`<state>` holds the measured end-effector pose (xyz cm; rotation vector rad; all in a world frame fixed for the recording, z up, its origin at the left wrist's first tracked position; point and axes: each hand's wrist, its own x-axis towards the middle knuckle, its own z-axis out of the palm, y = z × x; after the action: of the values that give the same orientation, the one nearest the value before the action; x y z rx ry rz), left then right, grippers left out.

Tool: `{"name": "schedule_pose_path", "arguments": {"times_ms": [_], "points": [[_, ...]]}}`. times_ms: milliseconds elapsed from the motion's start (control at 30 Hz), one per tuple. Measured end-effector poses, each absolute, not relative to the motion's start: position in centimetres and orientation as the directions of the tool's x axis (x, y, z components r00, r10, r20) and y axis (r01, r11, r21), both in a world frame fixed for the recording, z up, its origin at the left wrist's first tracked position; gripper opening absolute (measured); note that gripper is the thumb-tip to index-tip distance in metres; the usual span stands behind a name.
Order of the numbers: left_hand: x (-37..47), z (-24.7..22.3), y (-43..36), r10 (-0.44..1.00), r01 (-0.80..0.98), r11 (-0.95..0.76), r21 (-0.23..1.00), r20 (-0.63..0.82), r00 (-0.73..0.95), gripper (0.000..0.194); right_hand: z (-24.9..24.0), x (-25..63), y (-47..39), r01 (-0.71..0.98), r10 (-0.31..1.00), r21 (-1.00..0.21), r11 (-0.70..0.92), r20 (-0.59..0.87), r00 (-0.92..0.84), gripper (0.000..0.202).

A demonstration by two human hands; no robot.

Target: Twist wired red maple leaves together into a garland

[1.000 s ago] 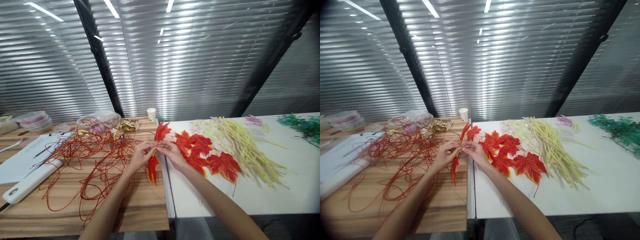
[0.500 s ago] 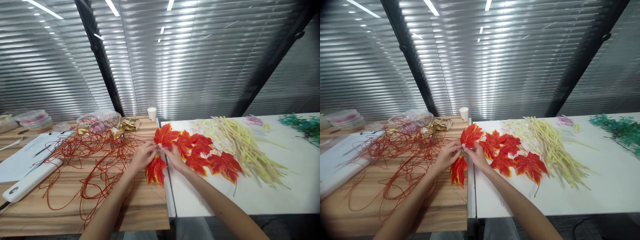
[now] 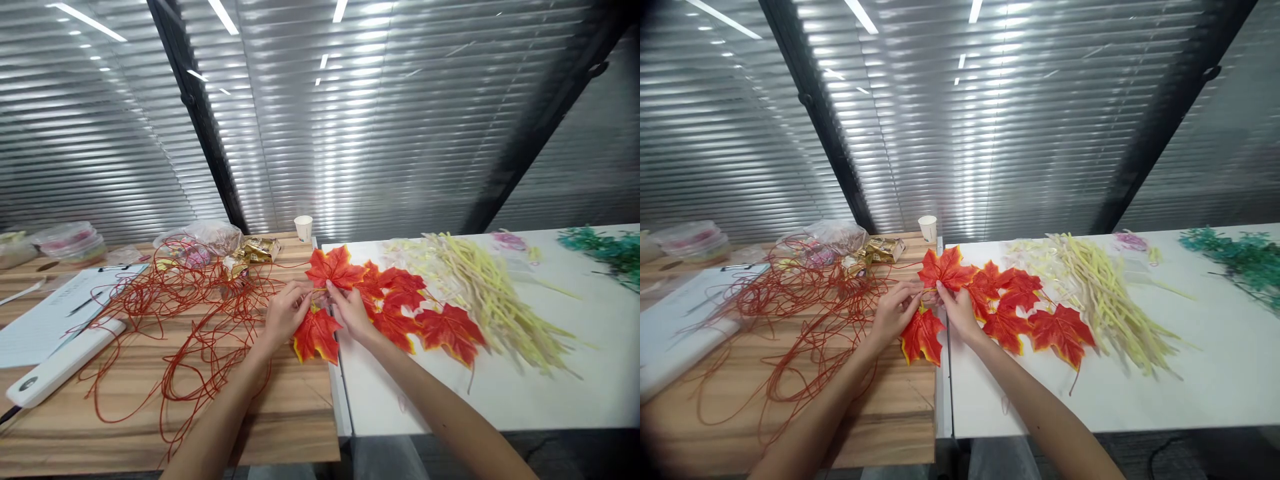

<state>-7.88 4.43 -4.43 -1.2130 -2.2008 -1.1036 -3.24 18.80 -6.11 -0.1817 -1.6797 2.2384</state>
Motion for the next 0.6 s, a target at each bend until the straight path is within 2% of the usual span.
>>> {"name": "schedule_pose_path", "arguments": {"times_ms": [133, 300, 600], "points": [[-7.62, -4.45, 4.53, 0.508, 0.837, 0.321, 0.444, 0.665, -0.547, 0.015, -5.84, -3.19, 18.74, -0.169, 0.316, -0.929, -0.330, 0.060, -0.947, 0.036], [-7.38, -4.61, 4.77, 0.499, 0.816, 0.327, 0.477, 0.646, -0.577, 0.015, -5.66, -3.20, 18.82, -0.166, 0.294, -0.917, -0.362, 0.057, -0.954, 0.037], [-7.03, -4.78, 5.05, 0.488, 0.794, 0.357, 0.492, 0.627, -0.607, 0.017, -5.35, -2.91, 18.73, -0.202, 0.373, -0.914, -0.352, 0.061, -0.926, 0.035]]}}
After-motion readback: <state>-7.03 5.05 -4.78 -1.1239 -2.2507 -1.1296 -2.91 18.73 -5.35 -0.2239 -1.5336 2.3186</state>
